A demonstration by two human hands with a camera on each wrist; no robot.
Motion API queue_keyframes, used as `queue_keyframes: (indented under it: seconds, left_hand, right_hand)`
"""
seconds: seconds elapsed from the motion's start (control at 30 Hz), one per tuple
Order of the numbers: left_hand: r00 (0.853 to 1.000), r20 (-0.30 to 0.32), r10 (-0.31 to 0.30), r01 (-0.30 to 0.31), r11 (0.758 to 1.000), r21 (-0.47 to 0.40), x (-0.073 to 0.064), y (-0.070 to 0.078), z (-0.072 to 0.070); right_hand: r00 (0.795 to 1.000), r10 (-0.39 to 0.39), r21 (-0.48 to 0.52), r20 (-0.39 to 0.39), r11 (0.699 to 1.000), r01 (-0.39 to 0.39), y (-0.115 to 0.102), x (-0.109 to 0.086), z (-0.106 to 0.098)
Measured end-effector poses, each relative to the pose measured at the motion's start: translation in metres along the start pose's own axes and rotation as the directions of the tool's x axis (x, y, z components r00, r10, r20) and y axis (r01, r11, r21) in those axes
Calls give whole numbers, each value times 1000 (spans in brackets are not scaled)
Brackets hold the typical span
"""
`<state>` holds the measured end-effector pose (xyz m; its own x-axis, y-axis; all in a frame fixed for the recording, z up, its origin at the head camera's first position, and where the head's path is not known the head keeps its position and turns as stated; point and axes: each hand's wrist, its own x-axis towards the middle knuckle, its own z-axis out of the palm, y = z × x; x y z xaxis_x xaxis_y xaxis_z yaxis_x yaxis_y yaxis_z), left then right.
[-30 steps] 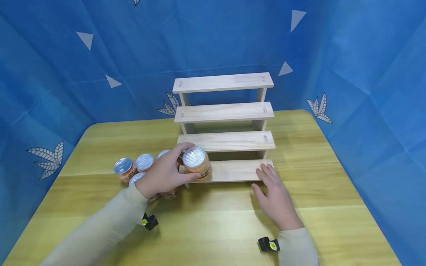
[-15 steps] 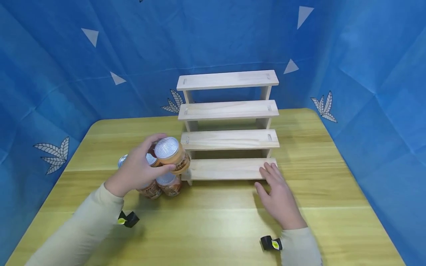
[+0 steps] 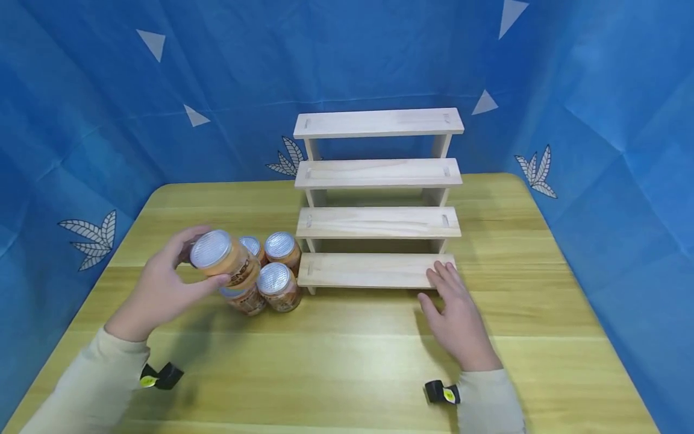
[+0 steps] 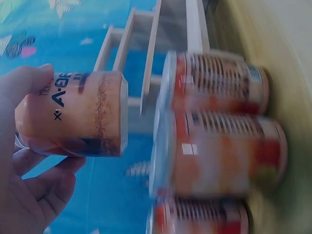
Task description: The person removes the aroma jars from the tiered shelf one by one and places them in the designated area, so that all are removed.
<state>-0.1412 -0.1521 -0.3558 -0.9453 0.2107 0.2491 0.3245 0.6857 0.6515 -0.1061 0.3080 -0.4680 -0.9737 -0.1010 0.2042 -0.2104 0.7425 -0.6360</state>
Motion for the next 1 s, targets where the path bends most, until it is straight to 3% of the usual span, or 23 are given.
queue_keyframes:
  seconds: [0.2,0.5,0.73,1.0]
  left_hand:
    - [998,-44,-47,47,999,12,-26,-21,-14]
    - [994,-74,-84,86,996,18,-44,-38,-20]
    - [992,-66,-105,108,994,31,-47,-45,-24]
    - [978,17,-209,208,977,48,-47,-65,-14]
  right_hand:
    - [1000,9,8,5,1000,-10,-2,-2,-1]
    - [1000,-10,8,-14,1000,10,-1,1,2]
    - [999,-18,15,-31,1000,19,1,2,2]
    - [1000,-12,12,-29,1000,13,1,2,3]
